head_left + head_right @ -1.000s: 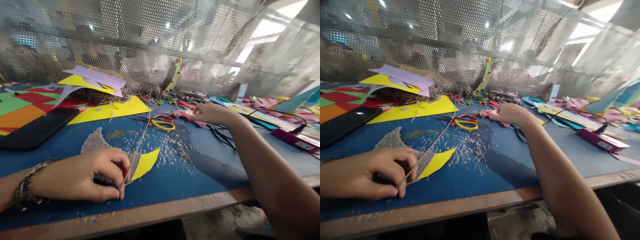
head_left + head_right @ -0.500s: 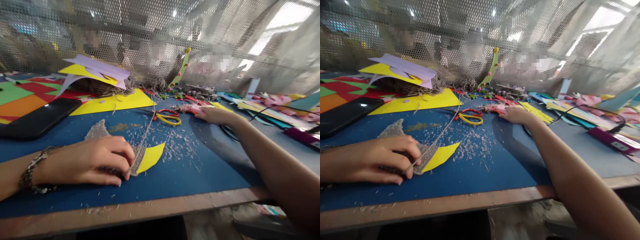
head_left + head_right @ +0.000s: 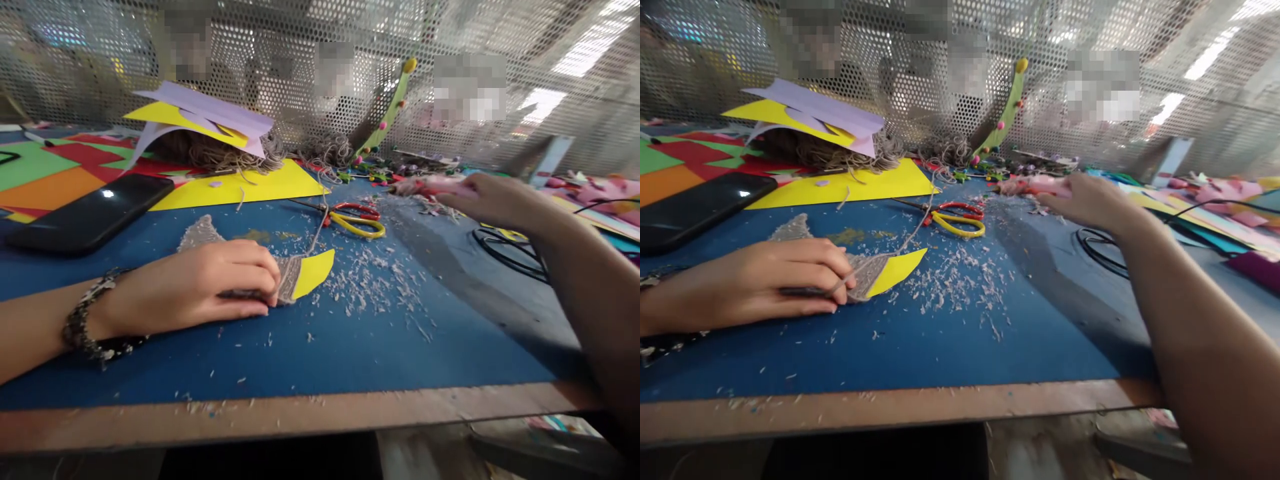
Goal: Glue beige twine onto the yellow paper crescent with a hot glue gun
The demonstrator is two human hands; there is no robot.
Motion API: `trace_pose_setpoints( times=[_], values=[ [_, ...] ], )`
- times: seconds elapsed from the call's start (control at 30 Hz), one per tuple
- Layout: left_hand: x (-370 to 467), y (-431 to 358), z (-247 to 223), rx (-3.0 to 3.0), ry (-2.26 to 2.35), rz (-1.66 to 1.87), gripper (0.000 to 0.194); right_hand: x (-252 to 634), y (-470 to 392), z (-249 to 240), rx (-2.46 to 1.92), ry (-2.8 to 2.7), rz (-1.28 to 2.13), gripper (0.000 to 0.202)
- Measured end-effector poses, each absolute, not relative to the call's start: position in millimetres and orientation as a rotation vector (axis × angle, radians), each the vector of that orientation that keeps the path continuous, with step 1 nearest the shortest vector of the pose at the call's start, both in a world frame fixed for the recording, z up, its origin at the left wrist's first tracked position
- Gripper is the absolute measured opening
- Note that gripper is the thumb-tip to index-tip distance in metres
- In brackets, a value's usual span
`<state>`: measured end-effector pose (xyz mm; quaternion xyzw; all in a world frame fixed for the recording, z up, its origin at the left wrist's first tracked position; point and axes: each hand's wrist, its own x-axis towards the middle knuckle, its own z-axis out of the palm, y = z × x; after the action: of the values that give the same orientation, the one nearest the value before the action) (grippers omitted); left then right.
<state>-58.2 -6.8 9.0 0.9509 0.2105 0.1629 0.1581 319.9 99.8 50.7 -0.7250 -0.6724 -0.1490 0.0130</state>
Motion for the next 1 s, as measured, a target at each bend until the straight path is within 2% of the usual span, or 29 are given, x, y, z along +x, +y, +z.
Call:
trace_pose_setpoints(
  times=[0.07, 0.2, 0.4, 0.63, 1.0],
  values=[
    [-59, -5, 8, 2.708, 0.642, 0.462, 0.009, 309, 88, 59, -2.163, -2.041, -0.593, 0.048],
    [-60, -1, 7, 2.736, 0.728, 0.453, 0.016, 277, 66, 66, -1.881, -1.971, -0.591, 0.038],
    [-62, -1, 9, 3.069, 0.668, 0.506, 0.021, 245, 50, 53, -1.508, -2.238, -0.558, 0.044],
    [-67, -3, 9, 3.028, 0.819, 0.881, 0.01, 237, 42, 47, -1.328, -2.338, -0.54, 0.046],
    [-62, -1, 12, 3.03, 1.001, 1.152, 0.009, 225, 31, 38, -1.198, -2.36, -0.616, 0.047]
  ],
)
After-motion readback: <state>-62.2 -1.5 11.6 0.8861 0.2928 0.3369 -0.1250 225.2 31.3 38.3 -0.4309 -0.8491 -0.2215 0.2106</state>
